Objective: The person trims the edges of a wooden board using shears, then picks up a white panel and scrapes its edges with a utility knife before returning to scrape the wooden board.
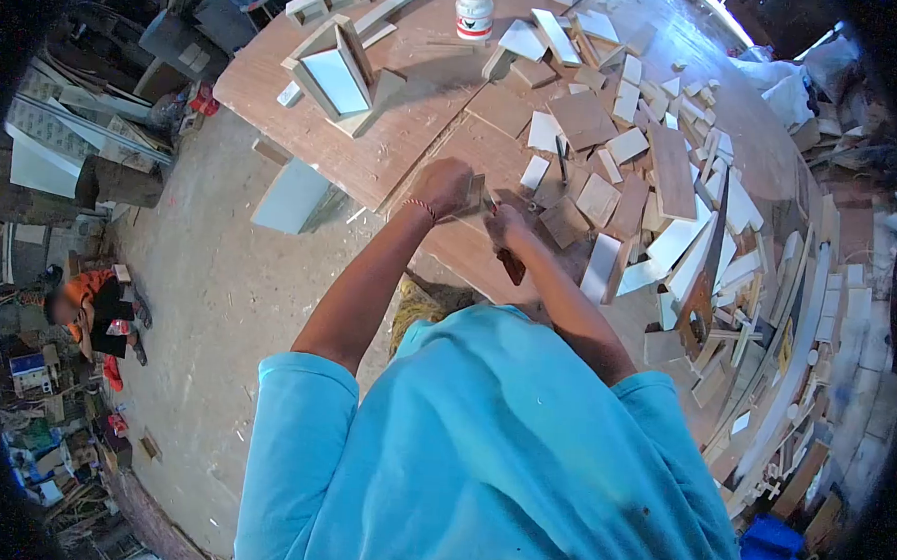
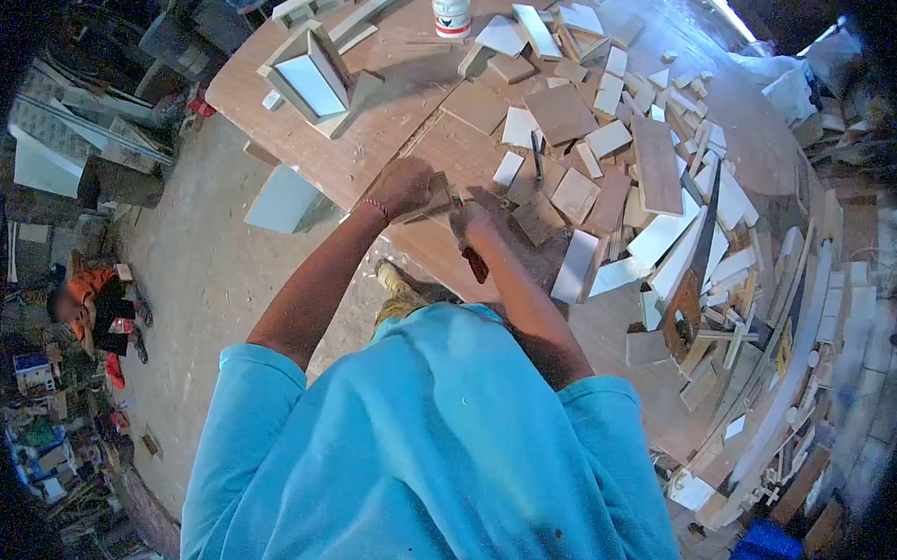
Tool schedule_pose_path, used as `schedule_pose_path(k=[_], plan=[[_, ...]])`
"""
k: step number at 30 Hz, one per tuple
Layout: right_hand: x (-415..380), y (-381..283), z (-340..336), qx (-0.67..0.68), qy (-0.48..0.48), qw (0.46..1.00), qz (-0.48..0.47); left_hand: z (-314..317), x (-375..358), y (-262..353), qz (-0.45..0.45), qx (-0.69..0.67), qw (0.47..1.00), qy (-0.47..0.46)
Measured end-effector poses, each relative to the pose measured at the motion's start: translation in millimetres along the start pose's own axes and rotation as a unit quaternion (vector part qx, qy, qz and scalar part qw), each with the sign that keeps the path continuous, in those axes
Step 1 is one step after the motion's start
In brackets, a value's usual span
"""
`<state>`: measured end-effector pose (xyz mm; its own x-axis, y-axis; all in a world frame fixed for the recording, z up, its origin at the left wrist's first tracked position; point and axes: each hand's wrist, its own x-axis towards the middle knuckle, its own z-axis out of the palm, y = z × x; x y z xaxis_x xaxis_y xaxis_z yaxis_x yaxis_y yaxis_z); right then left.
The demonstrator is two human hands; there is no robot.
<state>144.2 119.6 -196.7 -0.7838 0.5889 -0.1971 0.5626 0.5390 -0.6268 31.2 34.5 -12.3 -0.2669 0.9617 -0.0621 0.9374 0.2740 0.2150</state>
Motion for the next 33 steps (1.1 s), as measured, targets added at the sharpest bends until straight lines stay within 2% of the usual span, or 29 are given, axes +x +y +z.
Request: schedule_pose_path(k=[2, 3, 5, 6, 8, 9, 11, 12, 14, 15, 18, 20, 23, 24, 25, 26, 27, 28, 29, 30, 31, 32, 33], plan=[[-6.4, -14.7, -30.6, 0.040, -0.154, 0.978, 0.134, 3.6, 6.1, -2.3, -0.006, 0.015, 1.000, -0.001], [-18.7, -26.9, -39.0, 0.042, -0.153, 0.979, 0.131, 7.6, 6.6, -4.7, -0.015, 0.025, 0.999, -0.013], [-46.6, -51.7, -50.0, 0.126, -0.048, 0.986, 0.103, 12.2, 8.4, -8.8, -0.018, 0.018, 1.000, -0.006], [-52.1, -59.1, -54.9, 0.127, -0.050, 0.985, 0.105, 15.0, 8.7, -9.3, -0.019, 0.006, 1.000, 0.000], [-59.2, -66.4, -59.1, 0.088, 0.015, 0.992, 0.087, 10.9, 7.8, -7.8, -0.017, -0.009, 1.000, -0.001], [-51.4, -55.3, -42.9, 0.088, 0.013, 0.992, 0.091, 6.8, 7.4, -6.5, -0.016, -0.023, 1.000, 0.002], [-28.4, -23.5, 5.0, -0.191, 0.022, 0.981, 0.001, -0.1, 5.4, -1.1, -0.017, -0.016, 1.000, -0.006], [-31.3, -29.1, 5.8, -0.190, 0.015, 0.982, 0.003, -1.1, 2.9, 0.3, -0.016, -0.006, 1.000, -0.012], [-37.9, -49.9, -5.5, -0.184, 0.075, 0.975, 0.098, -1.2, 1.8, -1.9, -0.014, -0.015, 1.000, -0.011], [-38.0, -50.3, -10.3, -0.187, 0.072, 0.975, 0.099, -0.7, 3.0, -2.0, -0.009, -0.021, 1.000, -0.001], [-29.8, -50.9, -31.5, -0.020, -0.026, 0.992, 0.118, 3.4, 4.5, -4.2, -0.005, -0.018, 1.000, 0.001], [-27.0, -44.7, -46.9, 0.092, -0.088, 0.983, 0.130, 1.8, 3.8, -4.6, -0.007, -0.018, 1.000, -0.005], [-27.1, -48.2, -69.8, 0.264, -0.175, 0.939, 0.137, 7.8, 2.4, -3.3, -0.010, -0.023, 1.000, -0.004], [-34.3, -61.6, -85.9, 0.341, -0.192, 0.892, 0.224, 7.1, 5.8, -5.8, -0.010, -0.032, 0.999, 0.007], [-25.5, -49.2, -68.2, 0.343, -0.190, 0.893, 0.220, 4.4, 8.8, -7.0, -0.009, -0.028, 1.000, 0.010], [-15.6, -22.1, -29.3, 0.275, -0.060, 0.948, 0.146, 5.0, 8.9, -7.3, -0.003, -0.017, 1.000, 0.014], [-13.2, -6.6, -5.6, 0.199, 0.070, 0.975, 0.071, 7.4, 7.7, -7.4, 0.002, -0.008, 1.000, 0.016], [-35.4, -44.9, -43.1, 0.111, -0.115, 0.977, 0.143, 7.8, 7.6, -7.9, 0.001, -0.009, 1.000, 0.013], [-43.0, -47.7, -20.8, 0.112, -0.118, 0.976, 0.145, 8.1, 8.2, -8.7, -0.012, -0.024, 1.000, 0.002], [-46.4, -44.4, 9.1, -0.039, 0.132, 0.984, 0.116, 6.9, 9.2, -8.6, -0.025, -0.039, 0.999, -0.008], [-47.6, -38.3, 28.4, -0.188, 0.371, 0.906, 0.077, 6.5, 9.7, -8.4, -0.024, -0.041, 0.999, -0.010], [-42.0, -29.1, 28.8, -0.190, 0.368, 0.907, 0.078, 6.1, 10.4, -8.3, -0.027, -0.037, 0.999, -0.017], [-32.0, -17.7, 24.2, -0.102, 0.188, 0.969, 0.126, 5.8, 10.8, -8.7, -0.030, -0.032, 0.999, -0.023]])
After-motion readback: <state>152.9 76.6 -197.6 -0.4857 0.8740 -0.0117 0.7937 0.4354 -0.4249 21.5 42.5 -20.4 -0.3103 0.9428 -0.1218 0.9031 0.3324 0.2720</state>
